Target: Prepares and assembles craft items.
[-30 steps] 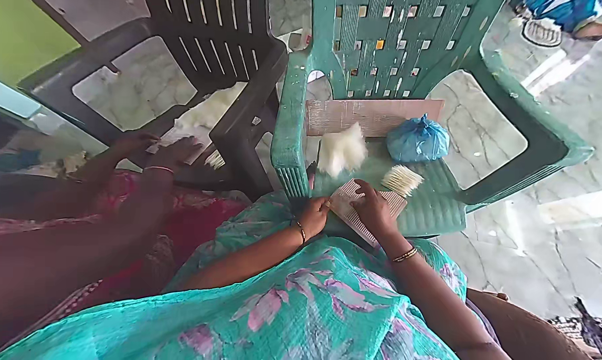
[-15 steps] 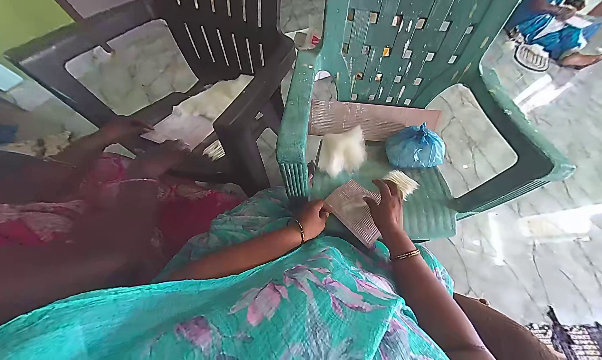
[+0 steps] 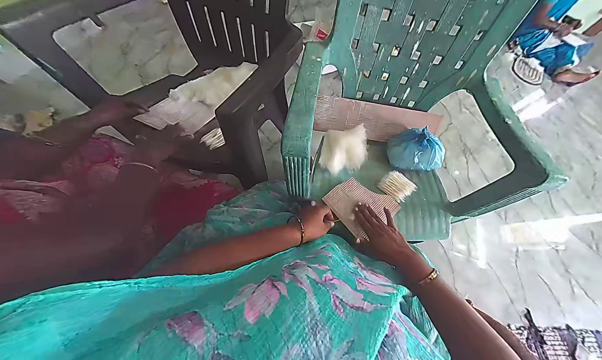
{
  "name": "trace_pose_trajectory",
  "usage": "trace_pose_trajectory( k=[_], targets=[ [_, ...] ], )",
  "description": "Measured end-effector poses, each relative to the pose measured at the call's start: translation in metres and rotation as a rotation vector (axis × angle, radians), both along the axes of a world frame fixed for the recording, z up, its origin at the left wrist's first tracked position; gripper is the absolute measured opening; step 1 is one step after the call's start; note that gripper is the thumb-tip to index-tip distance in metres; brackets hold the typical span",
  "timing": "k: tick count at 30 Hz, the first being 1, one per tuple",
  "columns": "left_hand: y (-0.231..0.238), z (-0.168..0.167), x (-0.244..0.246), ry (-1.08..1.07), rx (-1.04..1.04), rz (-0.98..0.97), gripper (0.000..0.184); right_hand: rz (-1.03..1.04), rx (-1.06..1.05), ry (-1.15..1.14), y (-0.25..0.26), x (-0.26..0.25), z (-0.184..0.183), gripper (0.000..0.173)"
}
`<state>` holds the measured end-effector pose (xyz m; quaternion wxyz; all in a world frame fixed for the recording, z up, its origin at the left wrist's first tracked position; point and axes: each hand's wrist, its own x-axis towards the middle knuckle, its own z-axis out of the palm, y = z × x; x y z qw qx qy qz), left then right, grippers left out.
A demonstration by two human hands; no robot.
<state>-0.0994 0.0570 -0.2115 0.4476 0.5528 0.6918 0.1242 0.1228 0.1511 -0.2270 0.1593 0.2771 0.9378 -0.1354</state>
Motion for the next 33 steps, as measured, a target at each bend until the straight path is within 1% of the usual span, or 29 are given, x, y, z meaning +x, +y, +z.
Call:
trace_pose_trajectory(
  k=[2, 3, 5, 6, 8, 10, 11, 14, 18, 21, 24, 27, 30, 32, 33],
  targets=[
    [0.001, -0.002, 0.001, -0.012, -0.016, -0.072, 0.033, 0.030, 0.064, 0.051, -0.011, 0.020, -0.005, 0.077],
    [0.001, -0.004, 0.002, -0.022, -0.023, -0.105, 0.033, 0.037, 0.061, 0.051, -0.016, 0.027, -0.004, 0.076],
    [0.002, -0.007, 0.003, -0.041, -0.018, -0.139, 0.033, 0.037, 0.006, 0.021, -0.020, 0.038, 0.006, 0.074],
    [0.001, -0.008, 0.003, -0.053, -0.008, -0.133, 0.032, 0.034, -0.020, 0.044, -0.019, 0.042, 0.010, 0.070],
    [0.001, -0.007, 0.003, -0.074, 0.026, -0.078, 0.032, 0.018, 0.041, 0.258, -0.013, 0.051, 0.006, 0.058],
    [0.002, -0.007, 0.000, -0.079, 0.074, 0.003, 0.032, -0.024, 0.114, 0.366, -0.003, 0.046, 0.008, 0.055],
    [0.003, -0.006, -0.001, -0.075, 0.093, 0.042, 0.032, -0.047, 0.137, 0.369, 0.002, 0.039, 0.010, 0.056],
    [0.006, -0.006, -0.005, -0.047, 0.134, 0.106, 0.032, -0.095, 0.130, 0.268, 0.017, 0.006, 0.012, 0.063],
    [0.010, -0.012, -0.007, 0.033, 0.157, 0.089, 0.032, -0.034, 0.110, 0.223, 0.026, -0.035, -0.004, 0.068],
    [0.011, -0.013, -0.007, 0.057, 0.121, 0.052, 0.033, -0.007, 0.065, 0.127, 0.021, -0.044, -0.010, 0.069],
    [0.009, -0.012, -0.005, 0.036, 0.082, 0.002, 0.031, 0.026, 0.042, 0.050, 0.008, -0.030, -0.006, 0.073],
    [0.006, -0.013, 0.000, 0.011, 0.059, -0.095, 0.031, 0.063, 0.041, -0.034, -0.011, -0.007, -0.003, 0.079],
    [0.004, -0.014, 0.002, -0.020, 0.057, -0.169, 0.030, 0.121, 0.018, -0.019, -0.024, 0.019, 0.000, 0.078],
    [0.002, -0.014, 0.003, -0.038, 0.069, -0.155, 0.030, 0.147, -0.006, 0.076, -0.022, 0.035, 0.001, 0.074],
    [0.001, -0.014, 0.002, -0.049, 0.085, -0.128, 0.030, 0.125, -0.026, 0.134, -0.019, 0.040, 0.004, 0.071]
  ],
)
